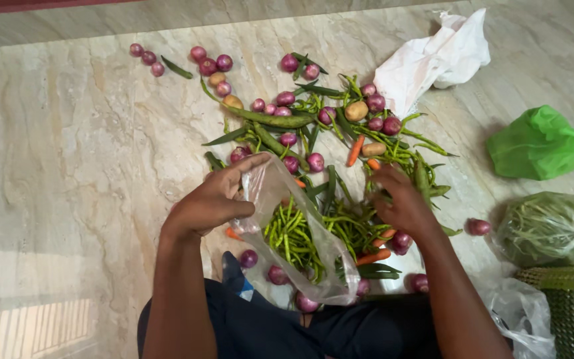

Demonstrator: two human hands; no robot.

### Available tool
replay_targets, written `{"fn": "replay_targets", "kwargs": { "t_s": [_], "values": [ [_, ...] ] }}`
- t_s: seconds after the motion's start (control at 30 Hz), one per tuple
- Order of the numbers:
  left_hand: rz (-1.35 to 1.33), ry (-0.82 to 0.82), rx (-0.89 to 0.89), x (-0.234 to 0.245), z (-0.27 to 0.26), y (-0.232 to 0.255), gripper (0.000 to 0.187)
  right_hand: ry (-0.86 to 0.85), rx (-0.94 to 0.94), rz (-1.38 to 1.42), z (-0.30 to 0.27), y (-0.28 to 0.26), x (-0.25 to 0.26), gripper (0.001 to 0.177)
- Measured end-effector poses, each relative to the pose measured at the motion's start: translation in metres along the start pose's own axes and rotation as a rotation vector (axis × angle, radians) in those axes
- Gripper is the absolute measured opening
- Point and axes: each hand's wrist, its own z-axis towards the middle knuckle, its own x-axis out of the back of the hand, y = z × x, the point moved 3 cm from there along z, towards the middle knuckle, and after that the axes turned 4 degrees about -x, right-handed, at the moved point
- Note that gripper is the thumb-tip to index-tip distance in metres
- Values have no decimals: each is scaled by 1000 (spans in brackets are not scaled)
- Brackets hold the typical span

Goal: The person sorts various vegetables including onions and green chilies by hand on the floor, placing some into plastic bags and a woven basket.

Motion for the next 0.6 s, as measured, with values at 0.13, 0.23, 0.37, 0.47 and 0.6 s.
{"fn": "replay_targets", "kwargs": {
  "t_s": [0.13,0.23,0.37,0.47,0.6],
  "values": [
    [-138,-72,-18,-6,-1,5,91,-268,-144,-67,-8,17,-38,35],
    [-150,-98,-43,-8,-4,9,92,-469,-120,54,-12,15,-62,58],
    [-118,-108,-51,-7,-6,10,95,-749,-299,-211,-19,1,-96,98],
    [-97,-88,-63,-9,-2,8,94,-763,-249,-209,-13,10,-103,73],
    [-128,-51,-138,-10,1,4,92,-495,-144,22,-3,42,-97,52]
  ]
}}
